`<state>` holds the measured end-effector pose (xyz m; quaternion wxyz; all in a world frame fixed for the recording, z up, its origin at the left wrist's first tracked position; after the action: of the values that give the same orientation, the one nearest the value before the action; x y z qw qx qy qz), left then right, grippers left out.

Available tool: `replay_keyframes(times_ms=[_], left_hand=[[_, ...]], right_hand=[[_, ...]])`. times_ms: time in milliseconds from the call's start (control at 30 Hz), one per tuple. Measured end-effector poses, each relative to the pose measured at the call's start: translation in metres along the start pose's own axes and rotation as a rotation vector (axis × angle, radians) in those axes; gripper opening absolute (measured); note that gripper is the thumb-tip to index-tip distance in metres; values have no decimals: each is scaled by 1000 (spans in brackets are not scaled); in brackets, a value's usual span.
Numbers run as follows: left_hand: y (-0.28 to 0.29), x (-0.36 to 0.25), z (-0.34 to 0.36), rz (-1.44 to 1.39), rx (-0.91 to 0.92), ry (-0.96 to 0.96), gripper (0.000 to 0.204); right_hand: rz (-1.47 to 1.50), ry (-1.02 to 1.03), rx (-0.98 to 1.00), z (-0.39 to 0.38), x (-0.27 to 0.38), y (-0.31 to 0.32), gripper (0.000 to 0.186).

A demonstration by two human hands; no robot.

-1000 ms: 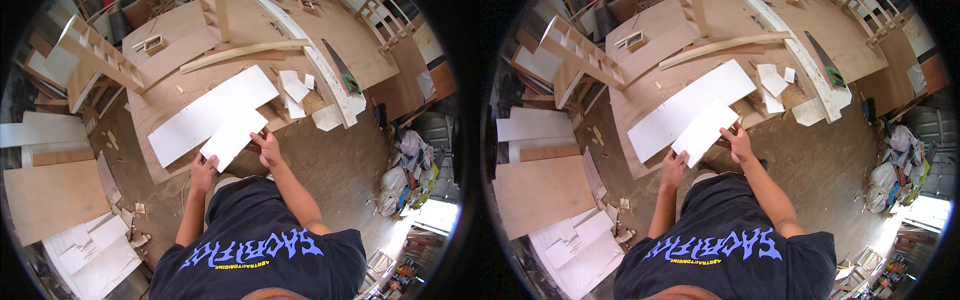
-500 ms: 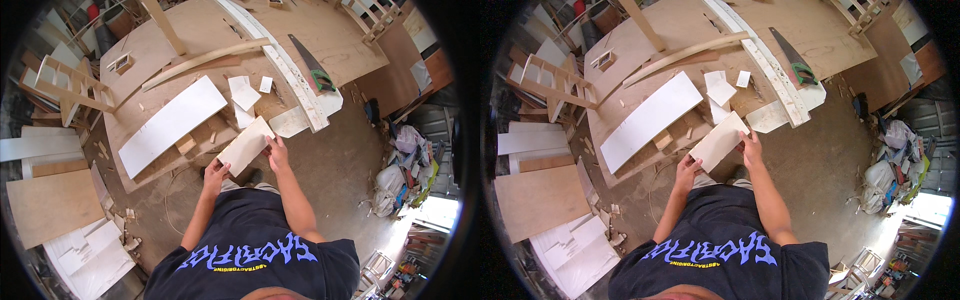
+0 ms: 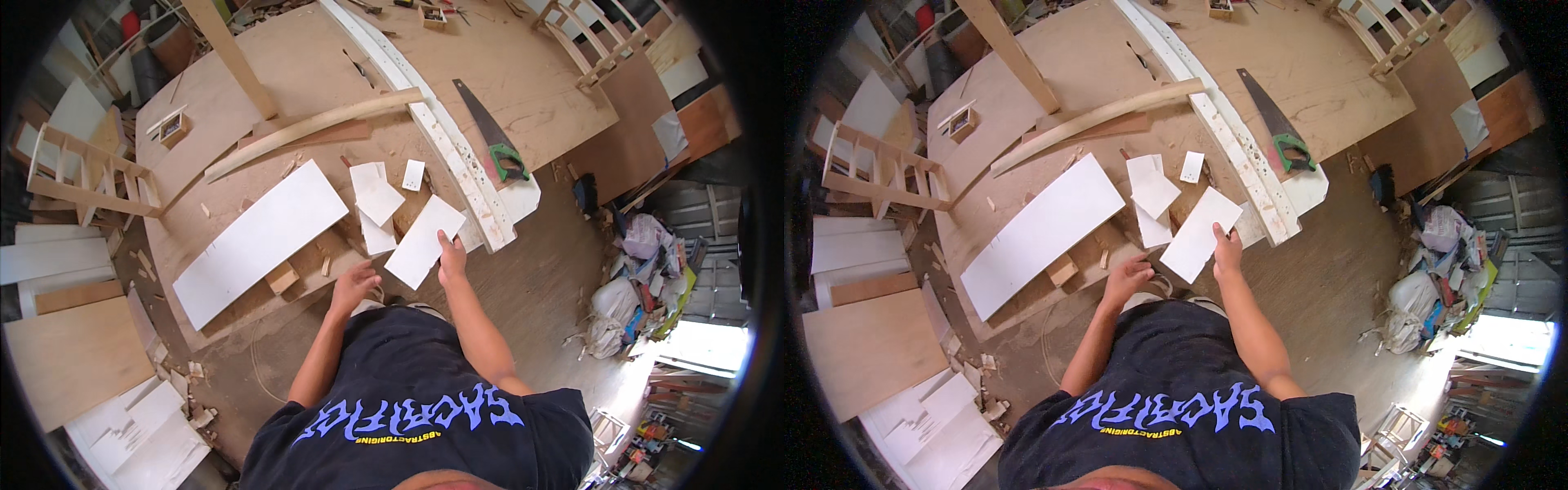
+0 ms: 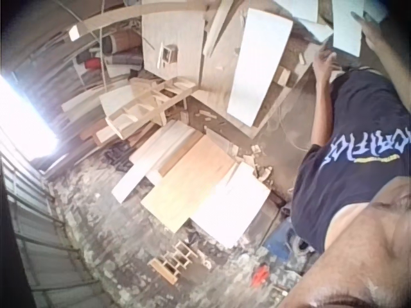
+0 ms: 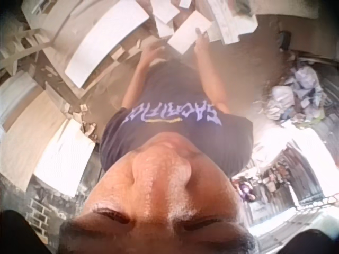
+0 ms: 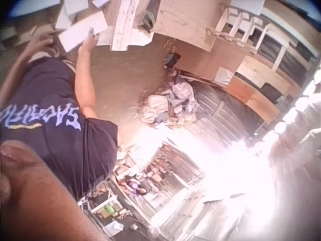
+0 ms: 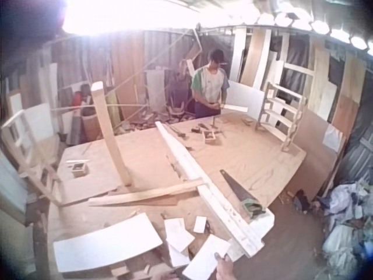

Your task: The person organizes and handles several wooden boards and partially assembled shelf units, using a sanding block by hand to smooth the edges of the pieces.

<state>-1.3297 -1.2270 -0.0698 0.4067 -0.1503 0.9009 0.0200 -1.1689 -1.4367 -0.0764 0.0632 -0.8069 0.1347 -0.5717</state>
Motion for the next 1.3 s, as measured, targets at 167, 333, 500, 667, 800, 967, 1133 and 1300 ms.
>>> replay_keyframes(times_ms=[167,333,500,667,800,967,1133,1300], left_hand=[[6,3,47,-47,-135,-66,57],[16,-10,60,87,-201,-50,56],[14,-15,57,-76,-247,-11,60],[2,-26,43,-262,-337,63,60],[8,-12,25,-320,-443,-25,55],[31,-10,-38,-791,-642,-22,47],[73,35,-104,-914,-934,-101,42],[139,88,-136,-1187,-1125,-175,32]], right_hand=[[-241,22,-5,50,5,2,45],[-225,178,77,104,-27,4,48],[-646,320,84,135,-45,-1,57],[-1157,699,-99,135,-34,-25,59],[-672,811,137,92,26,-101,54],[-277,350,849,20,41,-179,28],[-795,499,1049,-2,-32,-220,70],[-1210,652,798,-7,-85,-235,89]])
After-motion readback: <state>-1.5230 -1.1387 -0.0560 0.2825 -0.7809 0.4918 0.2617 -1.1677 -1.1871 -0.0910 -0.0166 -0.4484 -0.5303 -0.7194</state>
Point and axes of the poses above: each hand's wrist, its own z-axis towards the middle knuckle, its own y-axis out of the back of the hand, x = y × z, the point moved 1 cm from there along z, towards the middle knuckle, and after that the axes turned 11 degrees about y, right-handed, at the moved point
